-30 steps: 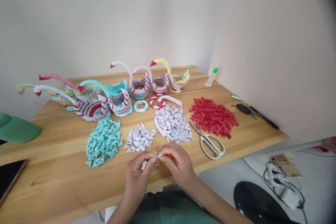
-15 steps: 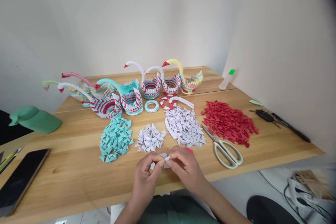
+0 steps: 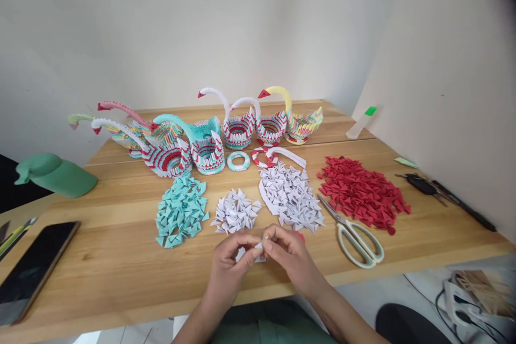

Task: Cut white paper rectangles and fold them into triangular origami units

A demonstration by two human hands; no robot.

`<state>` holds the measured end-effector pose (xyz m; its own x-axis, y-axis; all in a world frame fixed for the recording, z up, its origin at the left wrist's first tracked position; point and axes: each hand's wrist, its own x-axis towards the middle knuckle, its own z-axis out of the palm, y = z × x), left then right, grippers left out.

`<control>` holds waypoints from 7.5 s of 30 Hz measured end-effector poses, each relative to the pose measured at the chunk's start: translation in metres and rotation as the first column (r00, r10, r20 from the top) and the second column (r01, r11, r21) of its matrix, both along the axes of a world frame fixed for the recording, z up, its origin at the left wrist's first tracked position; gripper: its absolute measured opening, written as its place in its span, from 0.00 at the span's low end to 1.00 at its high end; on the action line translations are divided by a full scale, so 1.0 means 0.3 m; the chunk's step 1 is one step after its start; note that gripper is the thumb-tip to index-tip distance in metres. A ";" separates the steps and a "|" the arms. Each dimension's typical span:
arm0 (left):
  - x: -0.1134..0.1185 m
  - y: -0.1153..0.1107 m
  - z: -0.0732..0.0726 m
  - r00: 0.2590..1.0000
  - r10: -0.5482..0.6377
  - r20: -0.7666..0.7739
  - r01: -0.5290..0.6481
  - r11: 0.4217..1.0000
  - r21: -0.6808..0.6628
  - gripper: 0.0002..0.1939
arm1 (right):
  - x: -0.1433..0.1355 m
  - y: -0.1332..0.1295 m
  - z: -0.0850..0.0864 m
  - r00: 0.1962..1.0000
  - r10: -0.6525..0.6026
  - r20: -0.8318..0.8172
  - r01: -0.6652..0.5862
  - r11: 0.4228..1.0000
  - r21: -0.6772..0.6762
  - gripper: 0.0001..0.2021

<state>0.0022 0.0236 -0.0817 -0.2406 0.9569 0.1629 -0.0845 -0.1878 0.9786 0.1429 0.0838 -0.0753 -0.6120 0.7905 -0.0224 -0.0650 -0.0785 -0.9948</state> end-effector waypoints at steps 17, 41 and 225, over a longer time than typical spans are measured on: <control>-0.048 0.011 0.011 0.871 0.140 -0.471 0.030 0.941 0.336 0.07 | 0.021 0.042 0.040 0.981 0.153 0.116 -0.141 0.984 -0.106 0.17; -0.024 0.007 -0.048 0.937 0.042 0.346 0.029 0.979 -0.200 0.11 | 0.012 0.011 0.056 0.956 0.005 0.294 -0.084 0.963 0.255 0.09; -0.054 0.148 0.033 0.929 0.104 -0.355 -0.110 0.994 0.004 0.05 | -0.037 0.133 -0.002 0.986 -0.163 0.031 0.157 0.977 0.145 0.05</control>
<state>-0.0140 0.0681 -0.0719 -0.2711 0.9319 0.2411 0.2881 -0.1605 0.9441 0.1317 0.1237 -0.0759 -0.4781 0.8752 0.0734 -0.0227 0.0713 -0.9972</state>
